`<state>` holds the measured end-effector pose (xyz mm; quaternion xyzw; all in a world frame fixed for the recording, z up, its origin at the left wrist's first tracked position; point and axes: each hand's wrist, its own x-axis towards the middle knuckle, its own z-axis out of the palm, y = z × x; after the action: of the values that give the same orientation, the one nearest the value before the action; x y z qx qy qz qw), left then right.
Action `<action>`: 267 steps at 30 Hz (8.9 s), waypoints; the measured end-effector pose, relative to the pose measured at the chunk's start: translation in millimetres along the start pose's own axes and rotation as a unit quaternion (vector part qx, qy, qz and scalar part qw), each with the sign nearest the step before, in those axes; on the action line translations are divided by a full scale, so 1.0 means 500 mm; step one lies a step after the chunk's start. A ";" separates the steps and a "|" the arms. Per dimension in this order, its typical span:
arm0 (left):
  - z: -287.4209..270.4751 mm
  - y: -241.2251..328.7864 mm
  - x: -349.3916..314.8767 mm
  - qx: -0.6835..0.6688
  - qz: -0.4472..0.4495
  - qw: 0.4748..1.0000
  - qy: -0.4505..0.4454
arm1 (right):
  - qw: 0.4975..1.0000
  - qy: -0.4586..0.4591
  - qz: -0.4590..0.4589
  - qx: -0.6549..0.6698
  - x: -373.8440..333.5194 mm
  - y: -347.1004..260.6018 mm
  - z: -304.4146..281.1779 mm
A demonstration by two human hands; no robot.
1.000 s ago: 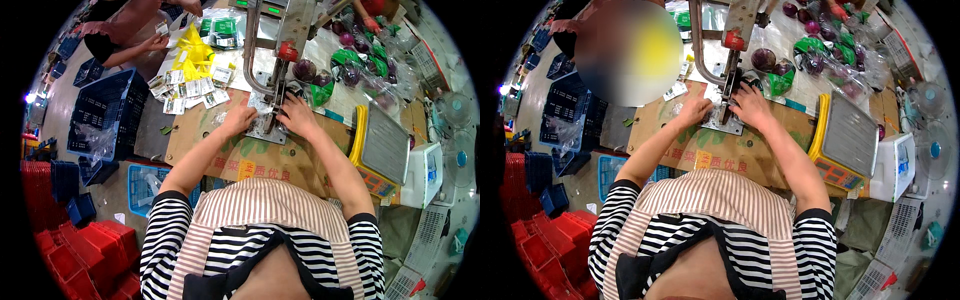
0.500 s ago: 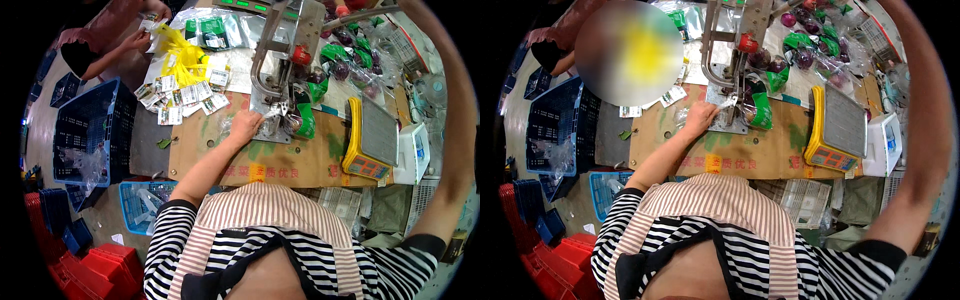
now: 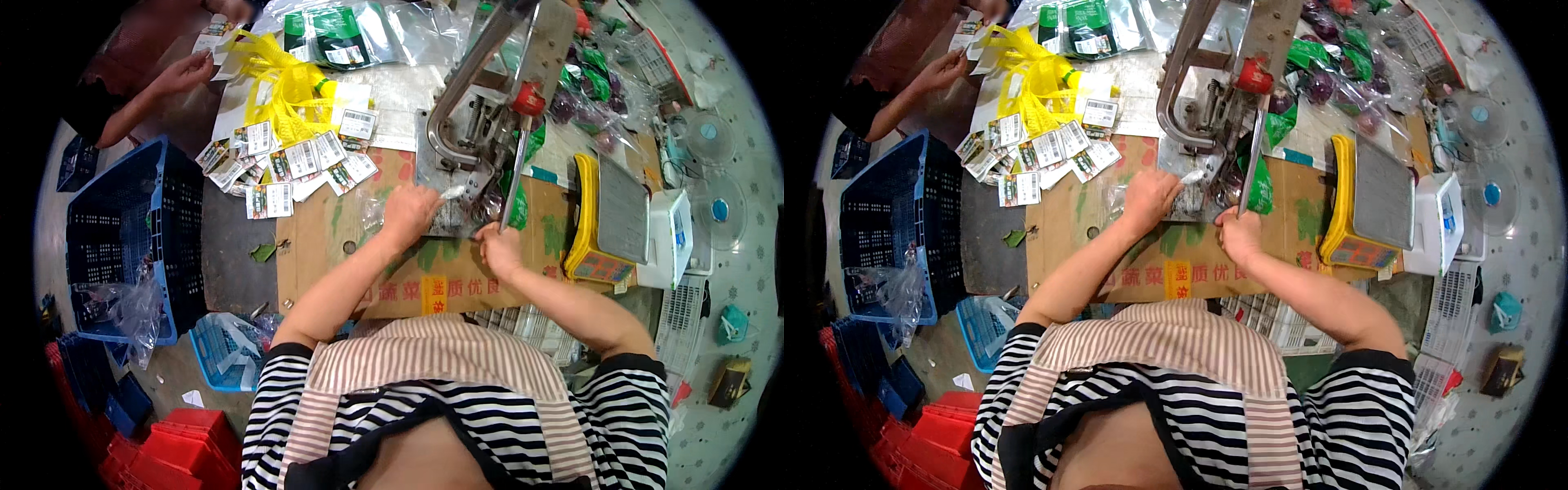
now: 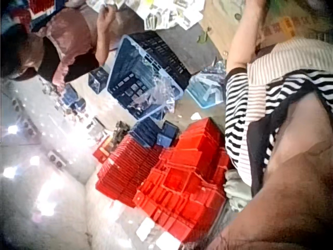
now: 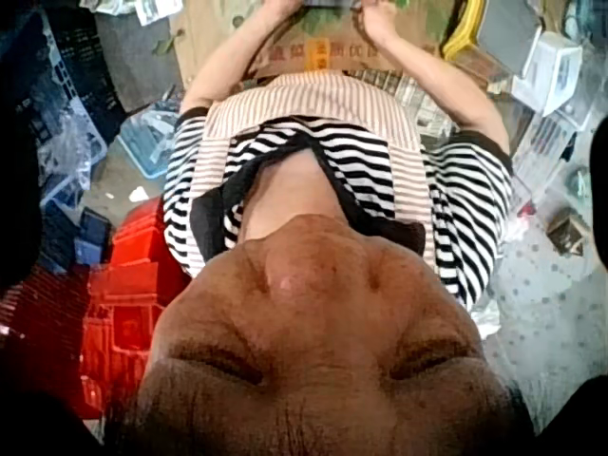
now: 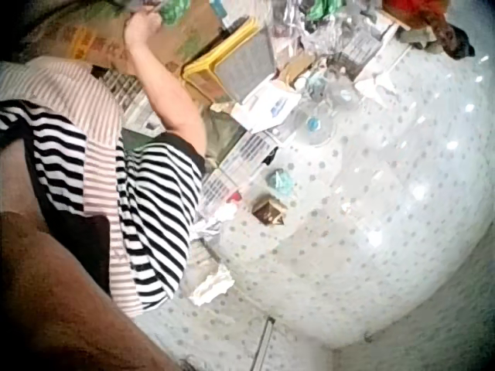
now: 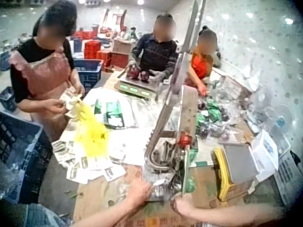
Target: The person places red onions into clear plastic bags, weighs them on a digital scale, and seals them using a heat-sealing machine. The sealed bags are then placed into a blue crate. The process is repeated continuously throughout the clip.
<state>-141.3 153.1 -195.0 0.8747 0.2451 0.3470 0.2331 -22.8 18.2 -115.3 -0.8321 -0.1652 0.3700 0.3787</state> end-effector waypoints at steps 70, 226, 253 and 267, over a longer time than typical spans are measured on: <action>-0.426 0.168 -0.176 0.179 -0.184 0.961 0.098 | 0.913 -0.055 -0.391 -0.098 0.596 -0.268 -0.076; -0.039 0.459 0.315 -0.082 0.088 0.949 -0.292 | 0.841 -0.273 -0.341 0.318 0.169 0.022 -0.378; -0.187 0.455 0.281 -0.361 -0.100 0.926 0.055 | 0.746 -0.242 -0.413 0.463 0.091 -0.114 -0.492; -0.012 0.244 0.104 -0.325 -0.052 0.935 -0.130 | 0.857 -0.259 -0.320 0.308 0.159 0.041 -0.284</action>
<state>-79.9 91.3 -95.1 0.7744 0.1318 0.2786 0.5525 135.4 -23.5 -107.4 -0.4477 -0.3926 0.4626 0.6568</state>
